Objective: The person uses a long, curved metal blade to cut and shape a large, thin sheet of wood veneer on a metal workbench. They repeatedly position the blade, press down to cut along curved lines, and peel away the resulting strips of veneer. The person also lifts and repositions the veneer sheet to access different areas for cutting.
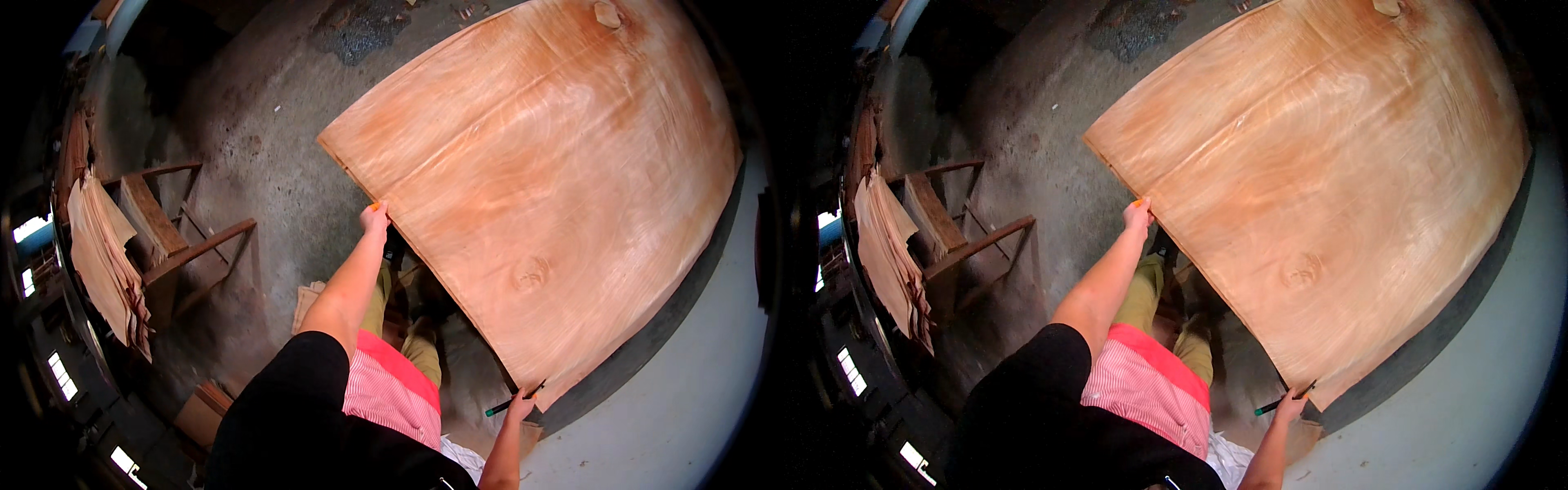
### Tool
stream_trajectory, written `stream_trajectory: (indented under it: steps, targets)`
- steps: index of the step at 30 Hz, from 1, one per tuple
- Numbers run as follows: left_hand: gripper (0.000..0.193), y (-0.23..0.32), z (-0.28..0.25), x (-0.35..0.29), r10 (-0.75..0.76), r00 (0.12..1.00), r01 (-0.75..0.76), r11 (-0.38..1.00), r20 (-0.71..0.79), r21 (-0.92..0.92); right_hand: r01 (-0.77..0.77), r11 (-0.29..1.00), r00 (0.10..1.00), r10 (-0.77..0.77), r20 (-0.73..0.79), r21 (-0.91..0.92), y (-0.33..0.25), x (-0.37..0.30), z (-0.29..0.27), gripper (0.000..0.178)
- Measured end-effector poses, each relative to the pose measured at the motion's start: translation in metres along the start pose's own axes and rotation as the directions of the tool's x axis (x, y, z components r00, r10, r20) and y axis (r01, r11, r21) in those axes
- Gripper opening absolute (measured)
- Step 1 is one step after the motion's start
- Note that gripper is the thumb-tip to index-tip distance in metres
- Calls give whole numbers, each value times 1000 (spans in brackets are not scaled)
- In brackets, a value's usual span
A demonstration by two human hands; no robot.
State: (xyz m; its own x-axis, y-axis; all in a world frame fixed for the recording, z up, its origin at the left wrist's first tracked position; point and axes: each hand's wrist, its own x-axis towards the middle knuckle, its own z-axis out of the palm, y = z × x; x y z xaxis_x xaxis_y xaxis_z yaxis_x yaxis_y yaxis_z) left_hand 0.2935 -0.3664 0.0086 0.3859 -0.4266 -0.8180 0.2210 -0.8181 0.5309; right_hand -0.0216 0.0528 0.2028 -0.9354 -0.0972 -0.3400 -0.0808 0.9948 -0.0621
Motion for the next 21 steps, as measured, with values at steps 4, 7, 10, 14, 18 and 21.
stream_trajectory:
  steps: [4, 7, 10, 14, 18, 21]
  targets:
    - [16, 3, 5, -5, -7, 1000, 7, 1000, -3, 4, 16, 1000, 999, -16, 43, -14, 36, 15, 11, 48]
    - [17, -15, 2, 16, 19, 1000, -19, 1000, -1, 25, 27, 997, 997, -22, 74, -75, 72, 34, 25, 51]
    - [19, -27, -1, 29, 46, 999, -46, 999, 19, -15, -112, 991, 975, 123, 185, -69, 31, 20, 11, 60]
    - [20, -16, -2, 14, 22, 996, -9, 989, 87, -145, -53, 996, 991, 61, 116, -65, 61, 27, 24, 60]
    - [23, -25, -6, 5, 123, 987, -116, 991, -101, 67, -106, 994, 975, 110, 193, -30, -4, 2, -2, 54]
    - [37, -60, -26, 17, 157, 977, -122, 967, -146, 225, -101, 995, 985, 98, 145, 17, 62, 30, 35, 54]
